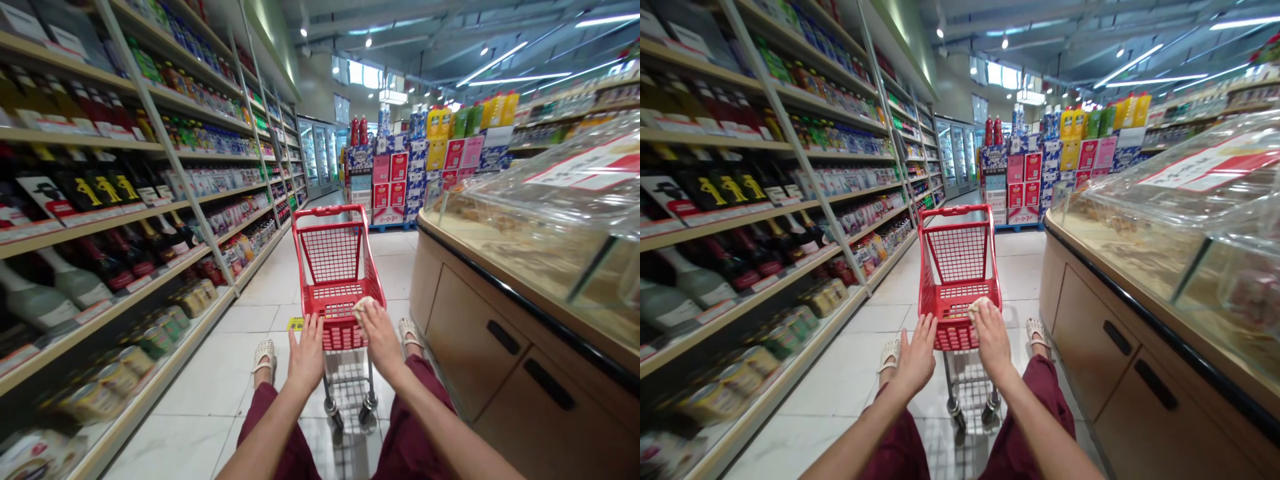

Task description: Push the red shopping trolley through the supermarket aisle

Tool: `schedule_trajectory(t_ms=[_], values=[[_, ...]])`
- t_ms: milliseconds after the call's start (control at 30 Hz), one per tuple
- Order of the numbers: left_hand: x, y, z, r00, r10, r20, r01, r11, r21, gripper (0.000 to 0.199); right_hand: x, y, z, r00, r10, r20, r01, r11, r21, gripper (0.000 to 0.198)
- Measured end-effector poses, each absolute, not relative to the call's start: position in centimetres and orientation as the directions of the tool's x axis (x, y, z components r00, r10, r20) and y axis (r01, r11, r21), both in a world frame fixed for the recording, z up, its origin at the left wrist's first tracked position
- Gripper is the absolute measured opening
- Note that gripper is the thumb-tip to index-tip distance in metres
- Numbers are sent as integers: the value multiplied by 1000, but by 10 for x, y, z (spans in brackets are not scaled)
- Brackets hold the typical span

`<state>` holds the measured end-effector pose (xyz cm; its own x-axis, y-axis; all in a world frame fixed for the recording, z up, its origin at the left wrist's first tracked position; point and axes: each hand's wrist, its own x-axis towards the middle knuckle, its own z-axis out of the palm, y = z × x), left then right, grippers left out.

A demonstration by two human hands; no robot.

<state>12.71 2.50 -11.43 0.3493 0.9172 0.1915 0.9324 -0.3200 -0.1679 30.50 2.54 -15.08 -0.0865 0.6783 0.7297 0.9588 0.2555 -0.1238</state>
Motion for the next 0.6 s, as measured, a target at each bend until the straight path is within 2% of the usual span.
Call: schedule_trajectory(t_ms=[100,233,300,467,600], values=[[128,25,-116,340,918,203,936,-310,-167,67,309,26,-147,14,701,713,968,169,-185,40],[128,24,-115,345,919,190,933,-313,-180,67,287,26,-146,-169,693,701,928,351,-124,43],[128,24,-114,355,917,184,929,-323,-181,66,289,26,-145,-195,695,692,923,369,-111,43],[130,23,-115,335,923,189,938,-307,-161,66,304,24,-144,22,726,687,966,160,-201,39],[129,21,-115,333,923,191,938,-304,-169,64,277,23,-146,-157,697,700,929,345,-134,40]])
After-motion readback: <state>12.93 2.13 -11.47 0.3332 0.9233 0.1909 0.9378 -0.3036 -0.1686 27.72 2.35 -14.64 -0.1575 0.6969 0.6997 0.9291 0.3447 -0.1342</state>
